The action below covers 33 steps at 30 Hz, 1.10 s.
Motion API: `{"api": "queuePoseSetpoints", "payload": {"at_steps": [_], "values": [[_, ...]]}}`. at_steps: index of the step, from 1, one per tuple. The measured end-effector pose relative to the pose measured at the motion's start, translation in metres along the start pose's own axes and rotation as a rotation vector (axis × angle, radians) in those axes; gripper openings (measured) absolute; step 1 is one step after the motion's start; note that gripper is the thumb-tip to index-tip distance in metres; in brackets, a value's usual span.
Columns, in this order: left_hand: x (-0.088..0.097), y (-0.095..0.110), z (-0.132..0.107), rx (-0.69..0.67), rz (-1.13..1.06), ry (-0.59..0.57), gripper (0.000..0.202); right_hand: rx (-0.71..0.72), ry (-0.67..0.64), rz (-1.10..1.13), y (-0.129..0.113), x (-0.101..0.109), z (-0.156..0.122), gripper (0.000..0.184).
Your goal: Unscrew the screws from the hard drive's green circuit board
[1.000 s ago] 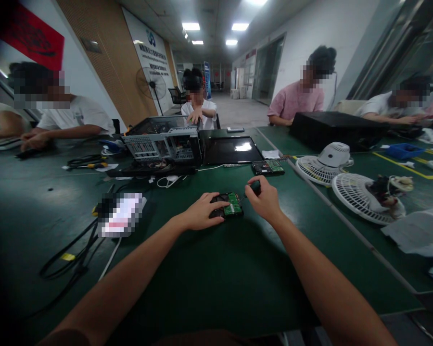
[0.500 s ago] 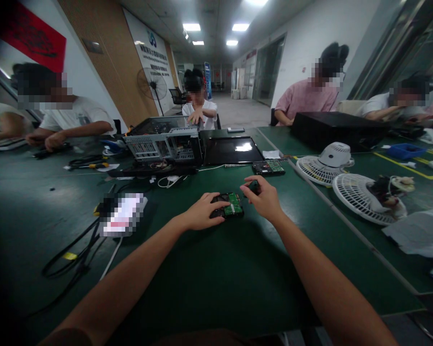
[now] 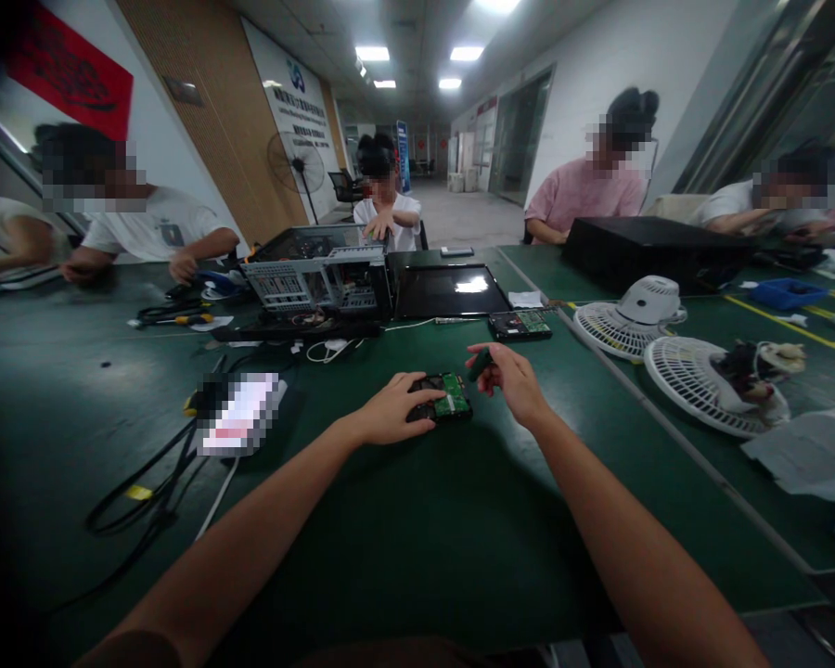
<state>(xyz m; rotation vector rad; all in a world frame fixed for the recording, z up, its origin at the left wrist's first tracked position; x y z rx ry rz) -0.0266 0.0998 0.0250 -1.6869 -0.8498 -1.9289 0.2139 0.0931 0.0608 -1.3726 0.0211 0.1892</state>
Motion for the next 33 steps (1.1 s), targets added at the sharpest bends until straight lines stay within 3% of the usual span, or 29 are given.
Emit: {"api": "queuePoseSetpoints", "payload": {"at_steps": [8, 14, 33], "values": [[-0.0008, -0.0005, -0.0001, 0.004, -0.012, -0.003, 0.061, -0.029, -0.030, -0.008, -0.0062, -0.0016, -0.0033, 0.036], [-0.0019, -0.0005, 0.0002, -0.005, 0.004, 0.017, 0.060, -0.078, -0.030, 0.082, -0.0010, -0.0033, -0.0019, 0.045], [-0.0023, -0.0018, -0.0005, -0.015, 0.007, 0.018, 0.061, -0.092, -0.070, 0.103, -0.0087, -0.0084, -0.0052, 0.034]]}}
Point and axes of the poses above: each hand's wrist, its own z-axis towards the middle knuckle, its own x-axis out of the back of the hand, y = z × x, the point moved 3 cm from there along z, towards the middle knuckle, and after that the axes turned 10 degrees about z, right-handed, at the moved point
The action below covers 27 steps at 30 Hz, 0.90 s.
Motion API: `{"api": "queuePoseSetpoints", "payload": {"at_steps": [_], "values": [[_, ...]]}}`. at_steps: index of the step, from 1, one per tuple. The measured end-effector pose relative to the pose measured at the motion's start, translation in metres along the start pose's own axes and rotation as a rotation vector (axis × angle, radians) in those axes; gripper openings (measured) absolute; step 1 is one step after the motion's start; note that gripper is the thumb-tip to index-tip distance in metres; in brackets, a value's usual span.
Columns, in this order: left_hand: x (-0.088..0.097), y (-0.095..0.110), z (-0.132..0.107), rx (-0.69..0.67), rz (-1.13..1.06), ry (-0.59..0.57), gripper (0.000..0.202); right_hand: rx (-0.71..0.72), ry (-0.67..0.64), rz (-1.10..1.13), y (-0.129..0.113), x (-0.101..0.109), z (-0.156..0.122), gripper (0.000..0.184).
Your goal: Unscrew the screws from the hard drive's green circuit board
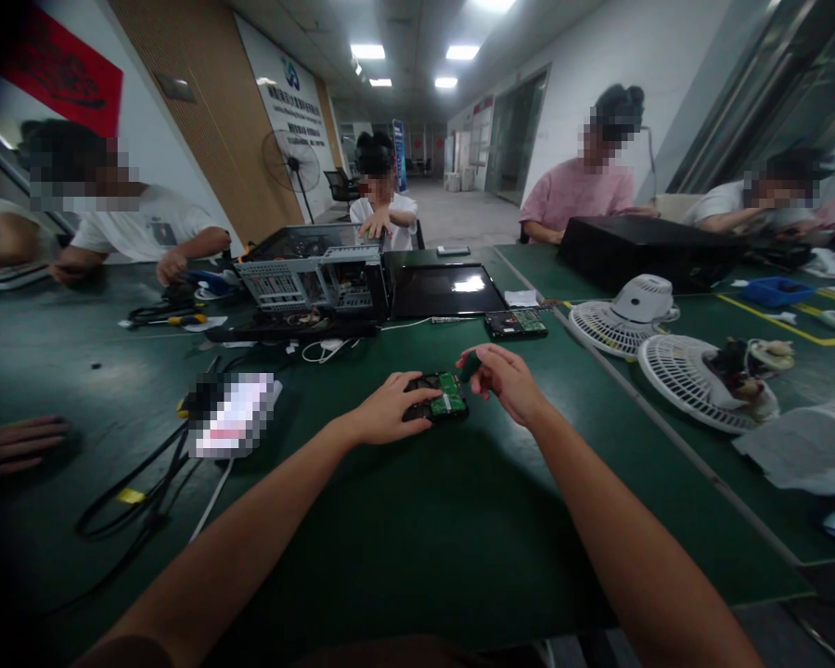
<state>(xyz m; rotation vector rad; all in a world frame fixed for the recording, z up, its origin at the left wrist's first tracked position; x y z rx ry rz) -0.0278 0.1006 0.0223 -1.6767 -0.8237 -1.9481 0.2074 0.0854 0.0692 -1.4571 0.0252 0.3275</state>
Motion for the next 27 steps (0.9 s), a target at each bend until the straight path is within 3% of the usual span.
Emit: {"api": "queuePoseSetpoints", "payload": {"at_steps": [7, 16, 27], "values": [[-0.0002, -0.0010, 0.0003, 0.002, -0.008, 0.004, 0.061, -0.030, 0.019, 0.090, 0.0023, -0.0002, 0.0008, 0.037], [-0.0036, -0.0020, 0.0004, -0.001, 0.002, 0.034, 0.061, -0.101, -0.110, 0.173, 0.0027, 0.0024, 0.0015, 0.028], [-0.0038, -0.0028, 0.0004, 0.004, 0.006, 0.015, 0.061, -0.113, -0.078, 0.220, 0.0032, 0.0024, 0.0016, 0.029]]}}
Point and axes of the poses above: each hand's wrist, its own z-axis towards the middle knuckle, its own x-axis out of the back of the hand, y = z × x, the point moved 3 cm from there along z, towards the middle knuckle, and after that the axes turned 10 degrees about z, right-handed, at the moved point
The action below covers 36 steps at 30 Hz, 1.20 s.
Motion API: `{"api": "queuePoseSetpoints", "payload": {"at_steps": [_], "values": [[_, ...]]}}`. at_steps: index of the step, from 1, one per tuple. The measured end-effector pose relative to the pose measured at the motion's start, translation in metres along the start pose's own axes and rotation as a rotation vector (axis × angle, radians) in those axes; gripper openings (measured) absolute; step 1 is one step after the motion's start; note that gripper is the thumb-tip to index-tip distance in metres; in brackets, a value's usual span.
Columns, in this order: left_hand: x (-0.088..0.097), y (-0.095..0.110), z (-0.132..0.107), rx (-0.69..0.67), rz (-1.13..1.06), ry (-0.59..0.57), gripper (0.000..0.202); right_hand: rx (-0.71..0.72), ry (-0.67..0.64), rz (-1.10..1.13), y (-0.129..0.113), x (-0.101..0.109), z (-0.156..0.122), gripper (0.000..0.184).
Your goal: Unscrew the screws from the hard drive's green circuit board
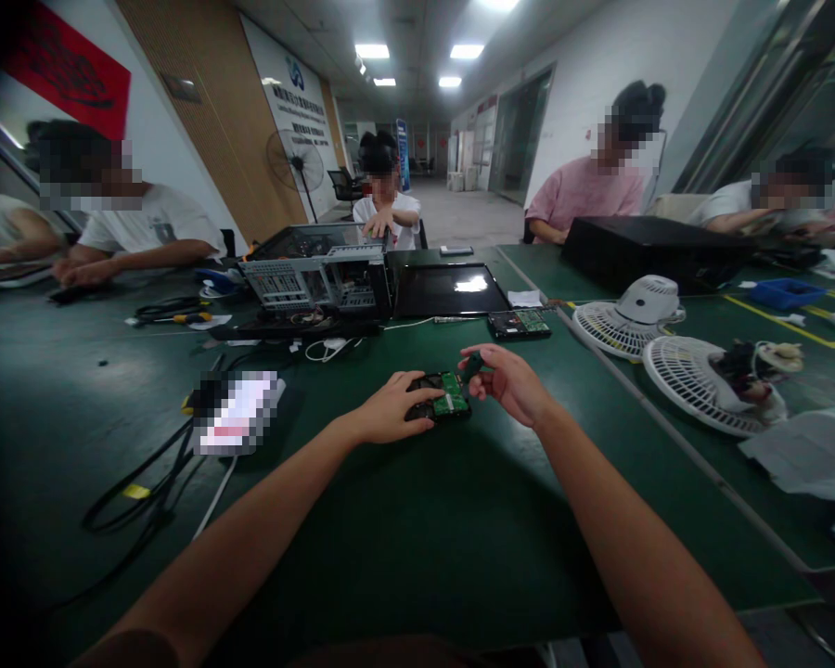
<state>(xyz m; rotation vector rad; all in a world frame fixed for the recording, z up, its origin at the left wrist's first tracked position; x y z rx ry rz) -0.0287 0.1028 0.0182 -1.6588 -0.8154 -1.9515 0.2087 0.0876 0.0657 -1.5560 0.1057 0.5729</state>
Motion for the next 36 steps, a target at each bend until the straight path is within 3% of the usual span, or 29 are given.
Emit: {"api": "queuePoseSetpoints", "payload": {"at_steps": [12, 30, 36], "values": [[0.0034, 0.0013, -0.0003, -0.001, -0.013, -0.008, 0.060, 0.043, 0.074, -0.121, -0.0032, 0.0049, 0.0001, 0.023], [0.0039, 0.0024, -0.0010, 0.009, -0.014, -0.008, 0.062, 0.010, -0.023, -0.027, -0.0001, -0.0013, 0.0007, 0.031], [0.0044, 0.0029, -0.0009, 0.007, -0.019, -0.008, 0.061, 0.016, 0.046, -0.022, -0.0004, 0.0033, 0.0025, 0.025]]}}
Point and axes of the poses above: each hand's wrist, its own z-axis towards the middle knuckle, its own x-axis out of the back of the hand, y = z × x, the point moved 3 cm from there along z, towards the middle knuckle, and after that the axes turned 10 degrees about z, right-handed, at the moved point
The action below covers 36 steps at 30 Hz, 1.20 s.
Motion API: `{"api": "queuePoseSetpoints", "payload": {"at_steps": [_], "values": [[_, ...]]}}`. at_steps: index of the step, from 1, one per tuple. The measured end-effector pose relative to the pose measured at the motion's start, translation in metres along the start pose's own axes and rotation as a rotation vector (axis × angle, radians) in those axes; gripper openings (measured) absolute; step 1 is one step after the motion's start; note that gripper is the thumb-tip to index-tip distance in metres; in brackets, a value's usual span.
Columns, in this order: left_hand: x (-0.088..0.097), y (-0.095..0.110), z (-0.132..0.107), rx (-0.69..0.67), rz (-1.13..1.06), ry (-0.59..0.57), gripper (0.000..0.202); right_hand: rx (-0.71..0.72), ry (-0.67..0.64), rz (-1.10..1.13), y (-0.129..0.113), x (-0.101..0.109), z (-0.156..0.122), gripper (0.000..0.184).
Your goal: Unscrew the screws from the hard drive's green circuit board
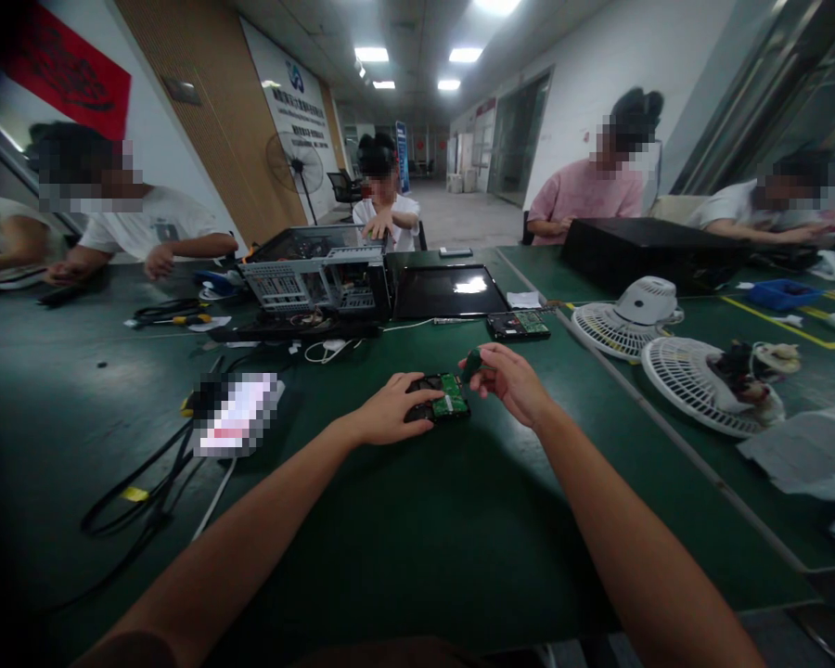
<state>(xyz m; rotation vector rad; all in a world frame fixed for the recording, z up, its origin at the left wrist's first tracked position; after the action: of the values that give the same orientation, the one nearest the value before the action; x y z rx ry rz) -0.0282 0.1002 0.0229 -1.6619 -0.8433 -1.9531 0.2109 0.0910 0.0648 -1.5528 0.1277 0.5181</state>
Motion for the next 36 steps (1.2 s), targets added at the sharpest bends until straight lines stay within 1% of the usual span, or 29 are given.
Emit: {"api": "queuePoseSetpoints", "payload": {"at_steps": [2, 6, 12, 15, 18, 21, 24, 28, 31, 36], "values": [[0.0001, -0.0001, 0.0001, 0.001, -0.006, -0.008, 0.060, 0.012, 0.013, -0.023, -0.0002, 0.0009, -0.0001, 0.026], [0.0001, -0.0005, 0.0002, 0.005, -0.010, -0.019, 0.061, 0.003, 0.016, -0.010, 0.0008, 0.0008, -0.0008, 0.034], [0.0003, 0.0004, 0.0000, -0.006, 0.009, 0.003, 0.060, 0.023, -0.033, -0.035, 0.0018, -0.0010, -0.0015, 0.024], [0.0000, 0.0000, -0.0001, -0.005, 0.006, -0.004, 0.060, 0.024, -0.044, -0.028, 0.0008, -0.0024, -0.0016, 0.026], [-0.0004, -0.0007, -0.0001, 0.002, -0.005, -0.011, 0.060, -0.009, -0.029, 0.010, 0.0006, -0.0024, -0.0008, 0.031], [0.0003, -0.0008, -0.0001, 0.006, -0.013, -0.013, 0.061, -0.022, -0.001, 0.020, 0.0007, 0.0000, 0.0007, 0.030], [0.0013, -0.0005, 0.0000, 0.009, -0.017, -0.022, 0.061, -0.001, 0.026, -0.018, 0.0005, 0.0034, 0.0019, 0.030], [0.0018, -0.0003, 0.0001, 0.012, -0.020, -0.026, 0.061, -0.003, 0.051, -0.064, 0.0006, 0.0052, 0.0017, 0.035], [0.0009, -0.0007, 0.0002, 0.010, -0.017, -0.023, 0.061, -0.019, 0.018, -0.055, 0.0008, 0.0025, 0.0002, 0.033], [0.0001, -0.0007, 0.0005, 0.003, -0.005, -0.014, 0.061, -0.003, -0.069, -0.074, 0.0008, -0.0037, -0.0025, 0.026]]}}
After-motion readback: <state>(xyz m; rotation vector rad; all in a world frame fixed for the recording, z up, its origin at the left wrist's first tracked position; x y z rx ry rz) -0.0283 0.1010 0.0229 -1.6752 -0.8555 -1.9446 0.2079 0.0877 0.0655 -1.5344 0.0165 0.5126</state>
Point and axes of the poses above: each hand's wrist, its own z-axis towards the middle knuckle, its own x-axis out of the back of the hand, y = z × x, the point moved 3 cm from there along z, towards the middle knuckle, and after that the axes turned 10 degrees about z, right-handed, at the moved point
